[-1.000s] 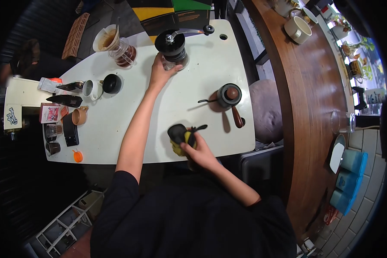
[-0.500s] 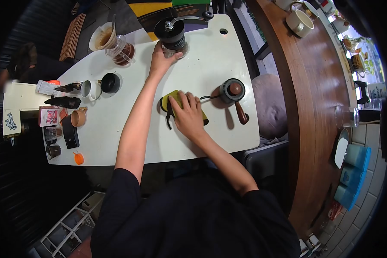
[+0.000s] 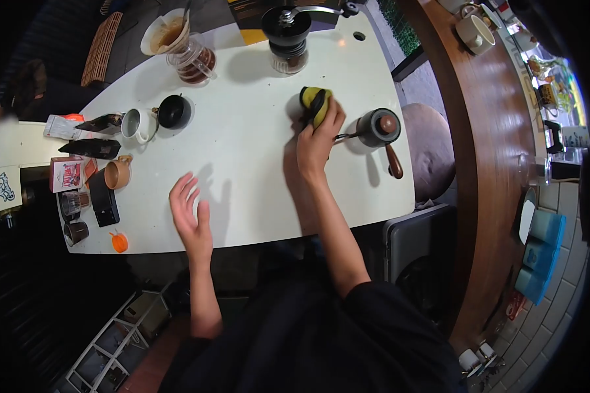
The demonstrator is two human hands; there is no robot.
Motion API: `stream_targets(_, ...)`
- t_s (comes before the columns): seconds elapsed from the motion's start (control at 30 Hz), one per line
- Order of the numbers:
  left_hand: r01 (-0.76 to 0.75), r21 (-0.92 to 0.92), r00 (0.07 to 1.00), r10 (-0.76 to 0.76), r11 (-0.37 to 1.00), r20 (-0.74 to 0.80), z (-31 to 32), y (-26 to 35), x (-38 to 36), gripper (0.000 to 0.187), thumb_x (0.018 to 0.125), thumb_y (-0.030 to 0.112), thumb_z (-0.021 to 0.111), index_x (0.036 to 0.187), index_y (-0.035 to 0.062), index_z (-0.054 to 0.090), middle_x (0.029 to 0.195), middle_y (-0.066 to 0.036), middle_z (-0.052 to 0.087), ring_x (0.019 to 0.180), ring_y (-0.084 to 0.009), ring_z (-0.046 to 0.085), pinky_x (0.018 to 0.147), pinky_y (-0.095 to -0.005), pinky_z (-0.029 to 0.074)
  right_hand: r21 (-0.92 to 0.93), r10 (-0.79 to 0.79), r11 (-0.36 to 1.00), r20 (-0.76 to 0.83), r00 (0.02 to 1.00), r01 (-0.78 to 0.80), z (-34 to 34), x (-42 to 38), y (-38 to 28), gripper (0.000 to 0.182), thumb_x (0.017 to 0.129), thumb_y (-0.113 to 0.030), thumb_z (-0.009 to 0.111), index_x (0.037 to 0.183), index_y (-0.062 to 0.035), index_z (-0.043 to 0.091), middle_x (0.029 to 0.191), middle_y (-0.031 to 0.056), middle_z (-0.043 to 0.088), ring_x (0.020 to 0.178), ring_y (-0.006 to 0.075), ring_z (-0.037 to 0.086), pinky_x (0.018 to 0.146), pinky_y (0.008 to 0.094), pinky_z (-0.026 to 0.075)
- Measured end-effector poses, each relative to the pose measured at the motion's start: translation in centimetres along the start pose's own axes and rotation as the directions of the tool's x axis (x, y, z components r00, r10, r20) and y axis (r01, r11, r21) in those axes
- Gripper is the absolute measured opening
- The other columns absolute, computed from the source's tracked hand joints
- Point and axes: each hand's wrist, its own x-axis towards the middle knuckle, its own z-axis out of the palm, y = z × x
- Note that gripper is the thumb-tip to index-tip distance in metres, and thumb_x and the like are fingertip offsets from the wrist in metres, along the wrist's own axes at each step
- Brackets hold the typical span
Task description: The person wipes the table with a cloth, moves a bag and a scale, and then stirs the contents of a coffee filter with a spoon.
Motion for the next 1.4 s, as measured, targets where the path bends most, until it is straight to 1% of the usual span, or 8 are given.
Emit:
stream_targets(0.17, -0.007, 0.049, 0.999, 0.009, 0.999, -0.051, -4.8, 0.5, -4.3, 0.056, 0.105, 0.038, 0.061, 0.144, -0.0005, 0.05, 0.15, -0.017, 0.051, 0.136, -0.0309, 0.055, 0.113, -0.0453, 0.044, -0.249, -0.115, 0.968, -0.289, 0.95, 0.041, 2.4, 5.4, 2.9, 0.071, 0.085, 0.008, 0.056, 0.153, 0.0094, 0.036, 0.157, 0.0301, 0.035, 0.148, 0.0482, 0.034, 0.125, 0.0508, 0.027)
stream_targets(0.33, -0.066, -0.049, 0.994, 0.062, 0.997, -0.086, -6.3, 0.8, -7.7, 0.06, 0.102, 0.05, 0.066, 0.131, -0.0028, 0.059, 0.14, -0.019, 0.053, 0.128, -0.0319, 0.059, 0.109, -0.0454, 0.047, -0.615, -0.25, 0.766, -0.02, 0.968, 0.185, 3.7, 8.9, 4.4, 0.064, 0.084, -0.006, 0.068, 0.143, 0.0135, 0.05, 0.153, 0.0296, 0.048, 0.146, 0.0453, 0.041, 0.124, 0.0514, 0.031)
stream_targets(0.57, -0.013, -0.088, 0.997, 0.007, 0.996, -0.079, -8.4, -0.7, -11.3, 0.059, 0.105, 0.048, 0.061, 0.131, -0.0042, 0.058, 0.141, -0.02, 0.053, 0.124, -0.0342, 0.062, 0.104, -0.0454, 0.05, -0.561, -0.42, 0.7, 0.178, 0.89, 0.442, 4.5, 5.2, 4.4, 0.06, 0.081, -0.003, 0.065, 0.138, 0.0111, 0.057, 0.147, 0.0262, 0.057, 0.139, 0.0408, 0.051, 0.121, 0.0457, 0.038)
stream_targets(1.17, -0.019, -0.297, 0.998, 0.0, 0.955, -0.064, -9.8, 0.1, -14.3, 0.049, 0.108, 0.042, 0.055, 0.124, -0.0049, 0.057, 0.133, -0.021, 0.054, 0.116, -0.0296, 0.063, 0.102, -0.0441, 0.052, -0.142, -0.401, 0.868, 0.366, 0.84, 0.476, 9.5, 3.9, 1.0, 0.046, 0.082, -0.004, 0.062, 0.127, 0.0015, 0.068, 0.124, 0.0267, 0.069, 0.121, 0.0439, 0.061, 0.108, 0.0475, 0.047)
stream_targets(1.23, -0.011, -0.316, 0.998, -0.009, 0.949, -0.062, -9.5, 0.1, -14.8, 0.048, 0.108, 0.041, 0.055, 0.123, -0.0046, 0.057, 0.132, -0.02, 0.055, 0.116, -0.0293, 0.063, 0.102, -0.0441, 0.052, -0.068, -0.341, 0.903, 0.488, 0.804, 0.425, 10.1, -0.5, -0.3, 0.041, 0.083, -0.006, 0.063, 0.123, 0.0009, 0.069, 0.118, 0.0274, 0.07, 0.109, 0.0466, 0.065, 0.097, 0.0512, 0.052)
stream_targets(1.33, 0.003, -0.334, 0.996, -0.034, 0.942, -0.086, -9.7, 1.0, -15.3, 0.048, 0.108, 0.043, 0.055, 0.121, -0.0038, 0.057, 0.129, -0.021, 0.055, 0.113, -0.029, 0.063, 0.101, -0.0444, 0.052, 0.054, -0.327, 0.903, 0.729, 0.601, 0.426, 11.0, -16.9, -4.1, 0.035, 0.078, -0.003, 0.062, 0.113, -0.0011, 0.066, 0.104, 0.0238, 0.069, 0.1, 0.0436, 0.066, 0.087, 0.0522, 0.055)
stream_targets(1.37, -0.02, -0.351, 0.998, 0.0, 0.936, -0.056, -10.0, 2.1, -15.4, 0.049, 0.108, 0.044, 0.055, 0.12, -0.0035, 0.057, 0.128, -0.021, 0.056, 0.112, -0.0295, 0.063, 0.101, -0.0446, 0.052, 0.328, -0.531, 0.818, 0.747, 0.401, 0.473, 12.1, -23.3, -3.2, 0.038, 0.079, -0.008, 0.067, 0.116, -0.0034, 0.067, 0.105, 0.023, 0.069, 0.099, 0.0415, 0.067, 0.087, 0.0509, 0.055)
stream_targets(1.4, -0.04, -0.368, 0.999, 0.035, 0.929, -0.021, -10.4, 3.2, -15.7, 0.05, 0.108, 0.046, 0.055, 0.12, -0.0033, 0.057, 0.126, -0.021, 0.056, 0.111, -0.0301, 0.063, 0.1, -0.0448, 0.052, 0.472, -0.549, 0.83, 0.784, 0.29, 0.297, 12.9, -29.7, -3.4, 0.04, 0.08, -0.005, 0.064, 0.119, -0.0027, 0.067, 0.103, 0.0226, 0.069, 0.099, 0.0417, 0.067, 0.087, 0.0504, 0.055)
